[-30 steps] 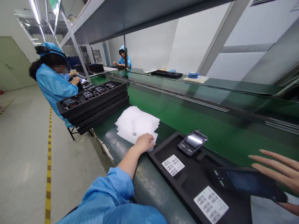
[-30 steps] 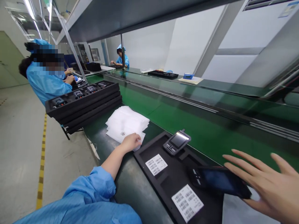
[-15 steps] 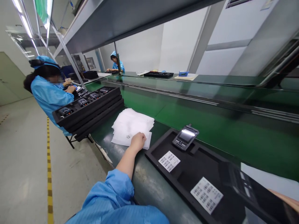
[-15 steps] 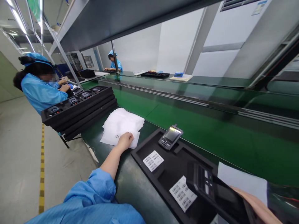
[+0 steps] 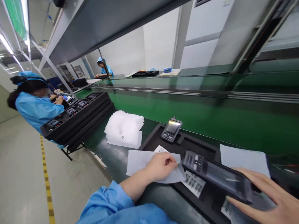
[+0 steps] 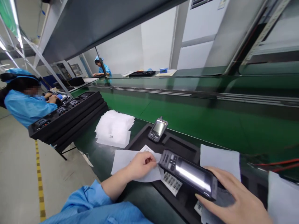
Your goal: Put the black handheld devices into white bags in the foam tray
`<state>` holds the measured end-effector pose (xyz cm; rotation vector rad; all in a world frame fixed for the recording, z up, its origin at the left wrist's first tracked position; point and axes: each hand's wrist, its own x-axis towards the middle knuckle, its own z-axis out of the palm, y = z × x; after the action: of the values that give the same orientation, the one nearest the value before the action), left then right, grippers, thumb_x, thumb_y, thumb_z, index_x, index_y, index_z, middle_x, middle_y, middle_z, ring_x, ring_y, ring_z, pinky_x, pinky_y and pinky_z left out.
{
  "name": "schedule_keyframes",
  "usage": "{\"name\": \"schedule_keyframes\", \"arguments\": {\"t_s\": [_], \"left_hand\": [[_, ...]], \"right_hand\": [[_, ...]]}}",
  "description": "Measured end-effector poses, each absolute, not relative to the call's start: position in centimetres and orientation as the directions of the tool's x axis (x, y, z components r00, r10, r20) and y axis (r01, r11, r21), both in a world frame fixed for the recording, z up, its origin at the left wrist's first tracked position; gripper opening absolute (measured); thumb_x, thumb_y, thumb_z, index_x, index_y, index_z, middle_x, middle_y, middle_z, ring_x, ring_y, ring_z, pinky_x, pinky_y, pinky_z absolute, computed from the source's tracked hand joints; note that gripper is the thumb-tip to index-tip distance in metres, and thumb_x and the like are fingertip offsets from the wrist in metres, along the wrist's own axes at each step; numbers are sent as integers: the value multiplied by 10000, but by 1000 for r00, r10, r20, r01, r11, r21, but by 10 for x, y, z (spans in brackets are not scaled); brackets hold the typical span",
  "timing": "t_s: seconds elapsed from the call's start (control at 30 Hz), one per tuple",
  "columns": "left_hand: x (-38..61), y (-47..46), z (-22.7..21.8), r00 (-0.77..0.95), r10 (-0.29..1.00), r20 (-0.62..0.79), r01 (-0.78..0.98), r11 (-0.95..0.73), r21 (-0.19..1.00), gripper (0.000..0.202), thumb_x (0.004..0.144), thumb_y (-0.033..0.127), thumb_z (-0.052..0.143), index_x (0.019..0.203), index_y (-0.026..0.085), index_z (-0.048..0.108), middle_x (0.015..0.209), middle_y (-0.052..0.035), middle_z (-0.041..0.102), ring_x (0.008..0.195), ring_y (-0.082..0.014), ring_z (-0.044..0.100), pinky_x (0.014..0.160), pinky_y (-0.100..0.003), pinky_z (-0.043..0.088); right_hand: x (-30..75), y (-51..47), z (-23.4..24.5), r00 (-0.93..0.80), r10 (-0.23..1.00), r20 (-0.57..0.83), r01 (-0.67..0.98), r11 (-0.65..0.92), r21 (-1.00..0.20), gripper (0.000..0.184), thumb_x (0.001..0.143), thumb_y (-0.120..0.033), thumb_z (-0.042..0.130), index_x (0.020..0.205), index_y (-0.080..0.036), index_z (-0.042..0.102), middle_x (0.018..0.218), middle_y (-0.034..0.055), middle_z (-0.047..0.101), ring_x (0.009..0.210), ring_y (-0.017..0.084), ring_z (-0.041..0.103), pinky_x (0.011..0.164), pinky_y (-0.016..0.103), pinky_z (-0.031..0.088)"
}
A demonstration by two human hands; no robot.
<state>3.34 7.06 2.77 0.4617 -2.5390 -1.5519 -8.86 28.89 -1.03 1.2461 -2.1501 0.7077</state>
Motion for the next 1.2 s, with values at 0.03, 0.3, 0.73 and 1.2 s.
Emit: {"name": "schedule_keyframes", "arguments": {"t_s": [0.03,0.3,0.73,1.2], "left_hand": [[32,74,23,-942,-329,-60,-201,415,887,99,695,92,535,606,121,501,544,49,411,521,-61,364,508,-186,277],[31,73,19,-931,-365,-19,-122,261,958,110,665,69,522,577,119,477,550,38,418,521,-62,364,519,-189,296],[30,67,1,-924,-367,110,24,231,973,150,683,219,493,795,120,507,606,17,433,540,-88,394,545,-226,354],[23,60,64,-948,206,-243,68,875,479,368,722,463,576,906,145,581,862,-62,612,819,-221,547,733,-300,392]], "right_hand": [[-85,286,-4,-346,-600,721,-903,421,-83,501,825,-630,284,1002,-192,449,886,46,537,735,155,546,625,289,451],[-78,278,18,-141,-640,755,-904,395,166,403,888,-482,189,929,-162,431,790,56,543,655,161,538,687,349,360],[-79,277,11,-101,-724,683,-931,311,192,396,856,-481,198,948,-175,432,799,50,574,684,159,570,635,361,421],[-68,278,17,-36,-725,688,-984,144,101,429,725,-343,458,1070,-93,413,944,115,526,917,172,512,1044,334,75]]}}
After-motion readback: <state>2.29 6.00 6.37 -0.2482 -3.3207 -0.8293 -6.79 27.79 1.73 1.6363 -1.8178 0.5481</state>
